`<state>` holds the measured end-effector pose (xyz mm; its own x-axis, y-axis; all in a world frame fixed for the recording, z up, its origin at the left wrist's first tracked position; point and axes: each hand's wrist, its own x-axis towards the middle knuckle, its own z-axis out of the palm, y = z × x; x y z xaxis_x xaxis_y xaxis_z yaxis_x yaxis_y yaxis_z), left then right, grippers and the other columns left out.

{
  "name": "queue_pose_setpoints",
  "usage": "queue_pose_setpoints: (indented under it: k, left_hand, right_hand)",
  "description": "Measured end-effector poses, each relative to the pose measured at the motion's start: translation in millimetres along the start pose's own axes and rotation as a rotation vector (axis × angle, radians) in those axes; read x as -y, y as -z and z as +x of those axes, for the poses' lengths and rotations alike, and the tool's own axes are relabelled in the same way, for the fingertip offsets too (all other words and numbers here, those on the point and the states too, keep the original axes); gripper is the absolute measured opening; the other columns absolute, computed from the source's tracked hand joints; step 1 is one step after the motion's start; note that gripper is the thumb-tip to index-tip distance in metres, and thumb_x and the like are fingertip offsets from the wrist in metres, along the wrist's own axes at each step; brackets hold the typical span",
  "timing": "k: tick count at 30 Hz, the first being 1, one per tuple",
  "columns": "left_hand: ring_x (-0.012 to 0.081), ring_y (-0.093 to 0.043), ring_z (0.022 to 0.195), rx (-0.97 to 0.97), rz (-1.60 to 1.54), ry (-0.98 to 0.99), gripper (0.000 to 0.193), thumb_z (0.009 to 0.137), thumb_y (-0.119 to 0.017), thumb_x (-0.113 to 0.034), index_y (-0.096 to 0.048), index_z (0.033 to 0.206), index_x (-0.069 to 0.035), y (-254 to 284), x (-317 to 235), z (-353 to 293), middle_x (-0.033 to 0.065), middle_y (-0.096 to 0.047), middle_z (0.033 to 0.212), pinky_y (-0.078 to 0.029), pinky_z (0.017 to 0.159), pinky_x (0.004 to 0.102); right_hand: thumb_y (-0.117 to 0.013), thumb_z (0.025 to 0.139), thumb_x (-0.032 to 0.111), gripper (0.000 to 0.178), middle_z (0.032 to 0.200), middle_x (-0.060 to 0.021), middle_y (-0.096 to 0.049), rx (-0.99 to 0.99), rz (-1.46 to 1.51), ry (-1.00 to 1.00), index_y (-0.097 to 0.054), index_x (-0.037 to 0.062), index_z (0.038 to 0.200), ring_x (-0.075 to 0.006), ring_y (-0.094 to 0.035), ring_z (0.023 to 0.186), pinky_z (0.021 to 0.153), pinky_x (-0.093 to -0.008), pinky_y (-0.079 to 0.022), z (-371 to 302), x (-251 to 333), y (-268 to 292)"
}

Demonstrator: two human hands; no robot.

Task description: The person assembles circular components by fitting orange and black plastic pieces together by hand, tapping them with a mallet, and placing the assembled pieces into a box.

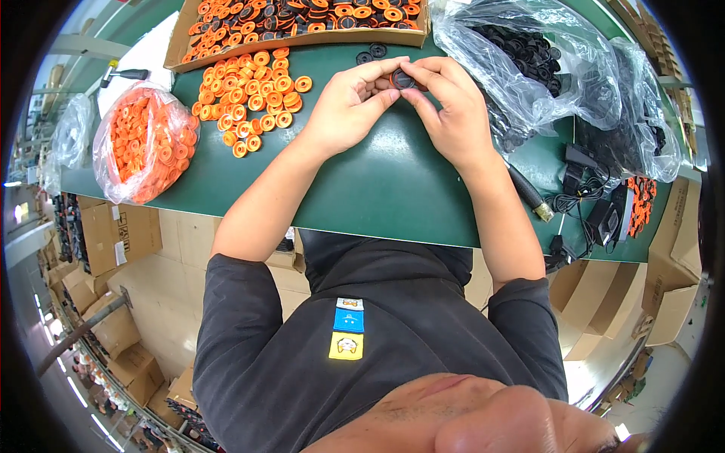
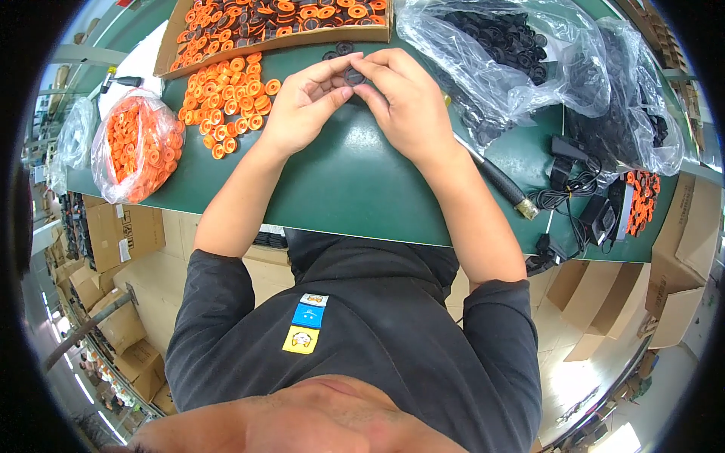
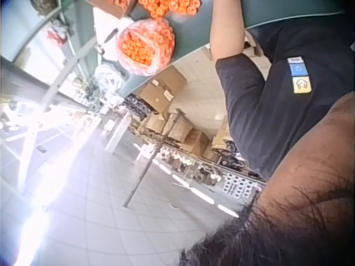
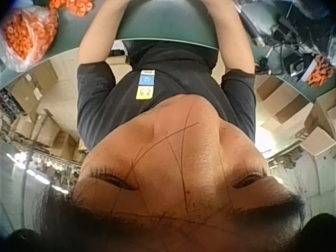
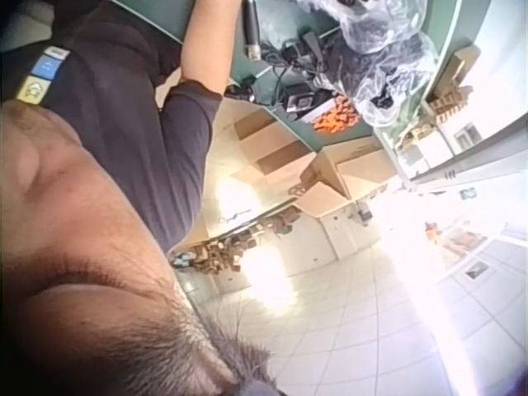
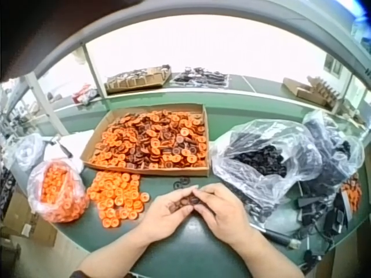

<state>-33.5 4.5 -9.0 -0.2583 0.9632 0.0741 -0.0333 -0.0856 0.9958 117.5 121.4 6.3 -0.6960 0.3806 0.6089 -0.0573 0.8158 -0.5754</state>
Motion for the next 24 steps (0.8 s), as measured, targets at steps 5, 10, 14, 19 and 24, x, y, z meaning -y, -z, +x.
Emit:
queue_pose_setpoints:
  k: [5, 10, 14, 19, 24]
  left_hand:
    - [0.012, -0.058, 0.115, -0.012, -0.011, -0.002, 0.046, 0.096, -0.058, 0.004, -0.053, 0.143, 0.002, -0.8, 0.2, -0.2, 0.0075, -0.06, 0.135, -0.047, 0.103, 0.0279]
    - [0.0086, -0.059, 0.099, -0.033, -0.037, -0.064, 0.047, 0.096, -0.057, 0.006, -0.053, 0.142, 0.001, -3.6, 2.6, 0.3, 0.0039, -0.064, 0.112, -0.049, 0.09, 0.024]
    - [0.0108, -0.061, 0.103, -0.043, -0.094, -0.092, 0.047, 0.096, -0.059, 0.004, -0.052, 0.142, 0.002, -4.0, 4.2, 0.0, 0.0062, -0.065, 0.116, -0.05, 0.094, 0.0268]
    - [0.0145, -0.063, 0.11, -0.084, -0.087, -0.037, 0.044, 0.099, -0.059, -0.002, -0.051, 0.141, 0.003, -4.2, 2.3, -1.4, 0.0095, -0.066, 0.12, -0.049, 0.098, 0.0287]
    - [0.0161, -0.064, 0.112, -0.157, -0.072, -0.014, 0.037, 0.101, -0.059, -0.006, -0.055, 0.137, 0.005, -7.8, 2.3, -0.9, 0.012, -0.067, 0.124, -0.05, 0.098, 0.0295]
  right_hand:
    - [-0.076, 0.081, 0.003, 0.03, 0.103, -0.0125, -0.066, 0.004, 0.005, 0.002, -0.069, -0.0005, 0.111, -0.0304, -0.067, 0.093, 0.08, -0.0363, -0.055, -0.5, -1.3, -0.6]
    - [-0.075, 0.081, 0.002, 0.029, 0.103, -0.0126, -0.066, -0.005, -0.008, -0.005, -0.069, -0.0009, 0.11, -0.0308, -0.067, 0.092, 0.08, -0.0368, -0.054, -0.8, 1.0, -1.0]
    - [-0.075, 0.081, 0.002, 0.029, 0.103, -0.0126, -0.065, 0.01, -0.023, -0.031, -0.07, -0.0006, 0.109, -0.031, -0.067, 0.092, 0.08, -0.0376, -0.055, -1.6, 3.5, -1.6]
    - [-0.075, 0.081, 0.003, 0.03, 0.104, -0.0124, -0.065, 0.014, -0.022, -0.024, -0.07, 0.0001, 0.11, -0.0311, -0.066, 0.092, 0.081, -0.0378, -0.055, -2.7, 3.1, -4.4]
    - [-0.077, 0.08, 0.003, 0.033, 0.105, -0.0113, -0.064, 0.002, 0.008, 0.004, -0.07, 0.001, 0.112, -0.0271, -0.067, 0.091, 0.08, -0.0348, -0.056, -3.2, -0.6, -6.6]
